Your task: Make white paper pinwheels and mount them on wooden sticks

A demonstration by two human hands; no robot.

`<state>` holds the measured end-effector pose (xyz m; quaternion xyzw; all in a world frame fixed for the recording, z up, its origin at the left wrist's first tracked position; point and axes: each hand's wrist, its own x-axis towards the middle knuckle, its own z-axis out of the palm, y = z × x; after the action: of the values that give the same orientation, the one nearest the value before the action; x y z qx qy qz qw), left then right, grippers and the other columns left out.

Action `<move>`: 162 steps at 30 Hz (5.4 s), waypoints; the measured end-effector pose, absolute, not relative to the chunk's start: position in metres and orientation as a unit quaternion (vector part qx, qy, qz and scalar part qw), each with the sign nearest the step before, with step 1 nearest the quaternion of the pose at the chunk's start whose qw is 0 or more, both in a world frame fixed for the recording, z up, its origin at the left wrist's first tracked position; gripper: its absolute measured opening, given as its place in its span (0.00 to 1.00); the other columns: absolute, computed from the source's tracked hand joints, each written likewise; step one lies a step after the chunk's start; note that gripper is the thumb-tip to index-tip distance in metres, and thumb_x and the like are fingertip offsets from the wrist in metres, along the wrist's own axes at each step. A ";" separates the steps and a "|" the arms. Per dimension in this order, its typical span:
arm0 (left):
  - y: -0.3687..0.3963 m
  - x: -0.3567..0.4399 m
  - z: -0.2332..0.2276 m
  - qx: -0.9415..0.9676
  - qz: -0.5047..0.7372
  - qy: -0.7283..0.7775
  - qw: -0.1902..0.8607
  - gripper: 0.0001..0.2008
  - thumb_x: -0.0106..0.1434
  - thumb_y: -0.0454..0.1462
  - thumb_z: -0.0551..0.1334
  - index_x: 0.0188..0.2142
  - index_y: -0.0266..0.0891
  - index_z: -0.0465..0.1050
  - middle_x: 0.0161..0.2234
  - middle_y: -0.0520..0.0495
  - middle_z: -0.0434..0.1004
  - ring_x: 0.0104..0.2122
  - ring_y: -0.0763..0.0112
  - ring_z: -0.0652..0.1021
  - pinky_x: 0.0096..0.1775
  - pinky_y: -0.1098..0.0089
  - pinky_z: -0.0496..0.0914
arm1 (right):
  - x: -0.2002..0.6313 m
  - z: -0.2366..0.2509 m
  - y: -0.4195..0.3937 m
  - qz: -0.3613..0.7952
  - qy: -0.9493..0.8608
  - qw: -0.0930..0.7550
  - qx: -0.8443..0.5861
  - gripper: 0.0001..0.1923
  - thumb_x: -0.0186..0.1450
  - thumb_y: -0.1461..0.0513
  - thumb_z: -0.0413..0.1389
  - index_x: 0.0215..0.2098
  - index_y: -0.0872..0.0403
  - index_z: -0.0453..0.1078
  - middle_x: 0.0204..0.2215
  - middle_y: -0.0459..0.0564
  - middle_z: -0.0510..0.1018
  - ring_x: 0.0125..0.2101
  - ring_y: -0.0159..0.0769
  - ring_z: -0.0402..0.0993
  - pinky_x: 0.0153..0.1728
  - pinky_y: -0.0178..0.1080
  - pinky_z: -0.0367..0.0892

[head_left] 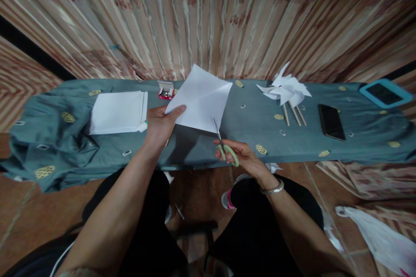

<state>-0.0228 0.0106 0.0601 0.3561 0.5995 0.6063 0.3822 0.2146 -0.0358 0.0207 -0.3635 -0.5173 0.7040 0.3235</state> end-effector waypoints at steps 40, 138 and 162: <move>0.008 -0.024 0.060 0.357 0.606 0.584 0.404 0.12 0.44 0.41 0.73 0.28 0.37 0.81 0.29 0.46 0.83 0.29 0.64 0.80 0.31 0.66 0.75 | 0.214 0.006 -0.037 0.677 -0.515 0.321 -0.416 0.25 0.53 0.53 0.69 0.48 0.50 0.77 0.26 0.42 0.75 0.27 0.27 0.68 0.30 0.33 0.69; 0.009 -0.040 0.053 0.336 0.618 0.559 0.439 0.13 0.40 0.40 0.74 0.25 0.37 0.78 0.25 0.48 0.80 0.24 0.67 0.78 0.29 0.68 0.74 | 0.254 0.035 -0.031 0.710 -0.522 0.240 -0.408 0.28 0.50 0.48 0.70 0.42 0.58 0.77 0.25 0.47 0.78 0.23 0.27 0.70 0.25 0.32 0.65; -0.004 -0.021 0.035 0.459 0.359 0.591 0.557 0.11 0.41 0.42 0.73 0.23 0.39 0.79 0.21 0.49 0.78 0.21 0.68 0.74 0.26 0.70 0.66 | 0.252 0.022 -0.010 0.534 -0.557 0.397 -0.497 0.27 0.46 0.54 0.72 0.42 0.54 0.76 0.21 0.39 0.74 0.22 0.26 0.67 0.26 0.33 0.65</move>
<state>-0.0211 -0.0044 0.0347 0.4588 0.5915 0.3591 0.5574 0.2520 -0.0100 0.0223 -0.4971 -0.5571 0.5341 0.3966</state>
